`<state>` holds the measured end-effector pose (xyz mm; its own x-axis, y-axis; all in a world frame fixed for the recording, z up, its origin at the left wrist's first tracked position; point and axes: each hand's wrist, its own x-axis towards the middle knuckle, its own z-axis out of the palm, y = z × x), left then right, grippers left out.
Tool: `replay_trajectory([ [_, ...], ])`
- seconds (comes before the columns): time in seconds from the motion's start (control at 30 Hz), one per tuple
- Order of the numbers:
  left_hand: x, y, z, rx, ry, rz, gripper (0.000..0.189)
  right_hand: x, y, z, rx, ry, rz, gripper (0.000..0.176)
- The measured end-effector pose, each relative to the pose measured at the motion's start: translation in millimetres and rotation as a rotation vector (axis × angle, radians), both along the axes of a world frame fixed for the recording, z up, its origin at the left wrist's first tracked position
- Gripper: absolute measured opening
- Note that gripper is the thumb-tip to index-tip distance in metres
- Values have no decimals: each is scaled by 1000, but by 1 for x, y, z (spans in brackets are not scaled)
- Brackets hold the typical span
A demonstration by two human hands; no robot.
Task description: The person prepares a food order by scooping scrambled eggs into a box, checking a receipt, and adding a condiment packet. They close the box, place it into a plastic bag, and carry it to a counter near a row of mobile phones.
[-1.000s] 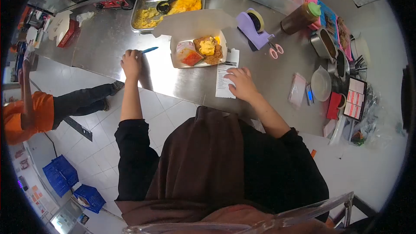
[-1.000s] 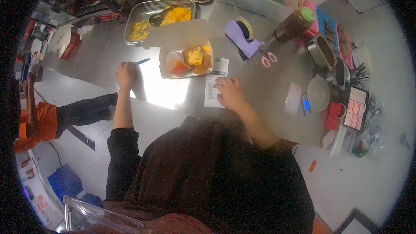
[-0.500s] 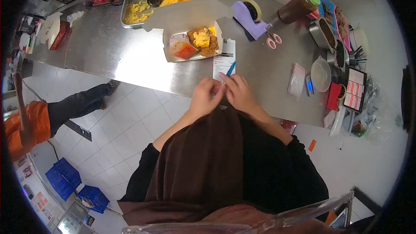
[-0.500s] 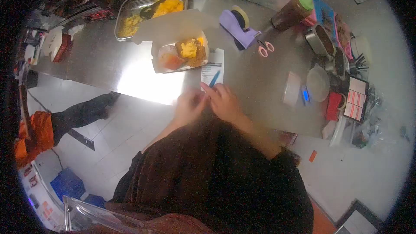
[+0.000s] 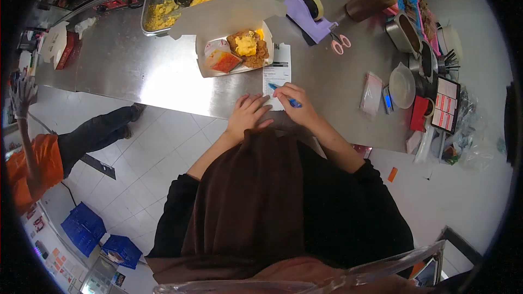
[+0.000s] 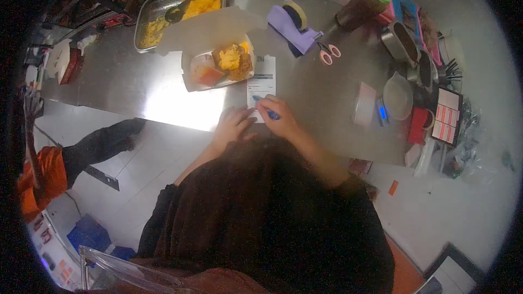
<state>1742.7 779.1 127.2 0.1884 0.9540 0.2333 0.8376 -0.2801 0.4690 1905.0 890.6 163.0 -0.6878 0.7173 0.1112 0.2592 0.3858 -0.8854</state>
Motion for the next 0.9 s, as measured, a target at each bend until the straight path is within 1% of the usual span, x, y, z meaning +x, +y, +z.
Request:
replay_trajectory([
  [0.13, 1, 0, -1, -2, 27, 22, 36, 11, 5, -2, 38, -69, -35, 6],
  [0.23, 2, 0, -4, -4, 5, 28, 36, 15, 15, -7, 47, 9, -237, 5],
  [0.33, 1, 1, -5, 0, -5, 29, 37, 23, 5, 1, -23, 1, -128, 10],
  [0.43, 2, 1, -2, -7, -12, 39, 38, 29, 7, -3, 21, -89, -326, 5],
  [0.53, 2, 1, -2, -15, -31, 49, 40, 24, 3, 1, 171, -63, -325, 5],
  [0.63, 1, 1, 0, -22, -50, 47, 41, 6, -10, 4, 42, -7, -140, 7],
  [0.73, 1, 1, 2, -37, -43, 42, 41, -9, -16, 4, 95, 48, -67, 9],
  [0.77, 1, 1, 2, -45, -37, 42, 41, -10, -16, 5, 163, -1, -47, 9],
  [0.87, 1, 2, 0, -42, -50, 47, 40, -5, -10, -6, 267, -81, -47, 8],
  [0.9, 1, 2, 0, -43, -55, 44, 40, -3, -7, -7, 185, -75, -121, 8],
])
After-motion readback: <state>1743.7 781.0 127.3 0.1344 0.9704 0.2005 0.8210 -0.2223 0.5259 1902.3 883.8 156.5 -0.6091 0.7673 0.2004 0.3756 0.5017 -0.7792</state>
